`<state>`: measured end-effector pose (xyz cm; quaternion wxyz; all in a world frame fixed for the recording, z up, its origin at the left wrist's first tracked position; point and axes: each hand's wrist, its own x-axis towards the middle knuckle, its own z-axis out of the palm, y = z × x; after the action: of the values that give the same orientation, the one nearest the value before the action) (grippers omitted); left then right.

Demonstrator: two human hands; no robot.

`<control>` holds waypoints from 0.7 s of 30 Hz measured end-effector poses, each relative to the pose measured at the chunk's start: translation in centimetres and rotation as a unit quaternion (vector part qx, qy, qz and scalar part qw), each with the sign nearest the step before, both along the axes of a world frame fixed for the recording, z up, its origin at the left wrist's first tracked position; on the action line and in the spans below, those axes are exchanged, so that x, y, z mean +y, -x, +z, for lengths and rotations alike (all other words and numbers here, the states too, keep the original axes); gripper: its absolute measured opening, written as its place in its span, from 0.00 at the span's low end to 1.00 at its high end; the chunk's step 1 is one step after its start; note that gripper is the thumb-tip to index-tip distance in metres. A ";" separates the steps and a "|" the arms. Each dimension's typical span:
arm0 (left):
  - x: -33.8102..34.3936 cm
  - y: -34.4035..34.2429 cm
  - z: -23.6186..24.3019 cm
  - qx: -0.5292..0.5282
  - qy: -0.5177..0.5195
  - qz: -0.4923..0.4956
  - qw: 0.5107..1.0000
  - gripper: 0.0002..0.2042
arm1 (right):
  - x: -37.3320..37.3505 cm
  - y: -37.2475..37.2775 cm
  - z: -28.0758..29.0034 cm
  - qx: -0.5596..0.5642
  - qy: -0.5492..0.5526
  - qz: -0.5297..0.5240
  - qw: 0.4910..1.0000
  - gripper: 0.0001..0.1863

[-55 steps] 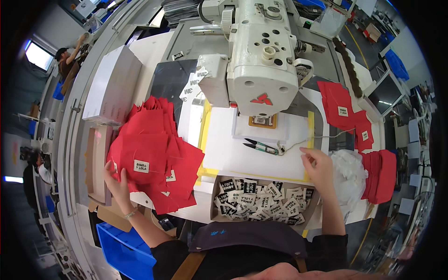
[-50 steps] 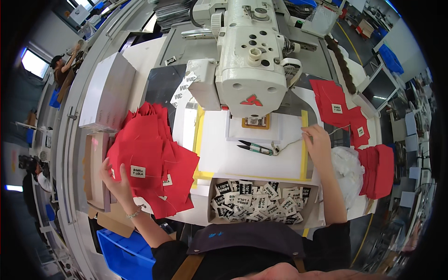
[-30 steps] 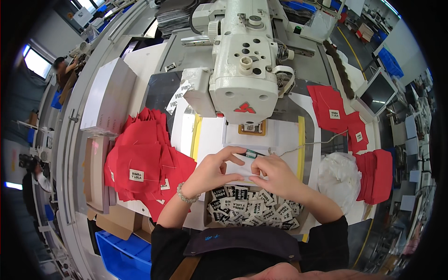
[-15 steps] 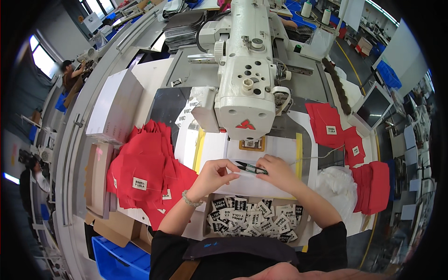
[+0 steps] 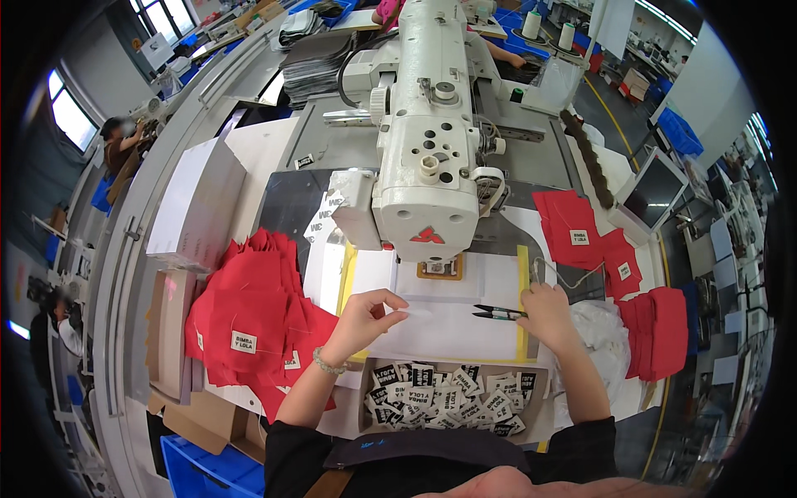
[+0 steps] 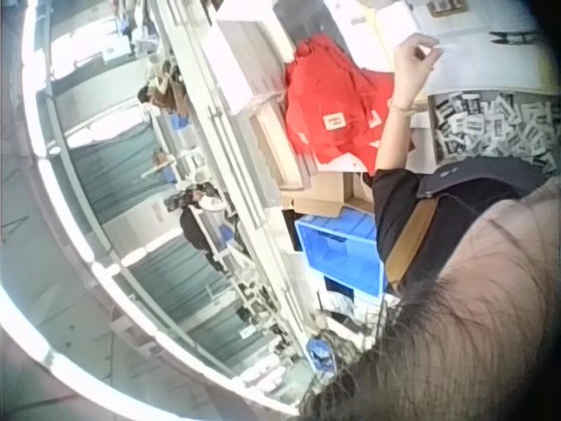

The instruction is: The person sews white rectangular labels onto red fabric pieces using an industrial sewing machine. They pick up a label, place it on a red fabric piece, and guide the fabric under the needle to stitch the label in place. After sewing, they cut the thread and move the finished piece to a stack on the right.

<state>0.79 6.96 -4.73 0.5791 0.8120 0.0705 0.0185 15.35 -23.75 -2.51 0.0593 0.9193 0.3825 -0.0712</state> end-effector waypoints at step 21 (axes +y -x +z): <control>-3.2 0.4 3.0 0.024 0.108 -0.045 0.993 0.12 | 6.9 4.9 -1.5 0.599 -0.447 -0.107 0.656 0.05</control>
<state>0.42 3.78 -1.77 0.6618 0.7472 0.0499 -0.0349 10.46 -16.85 -4.03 -0.6085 0.6277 0.2199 -0.4328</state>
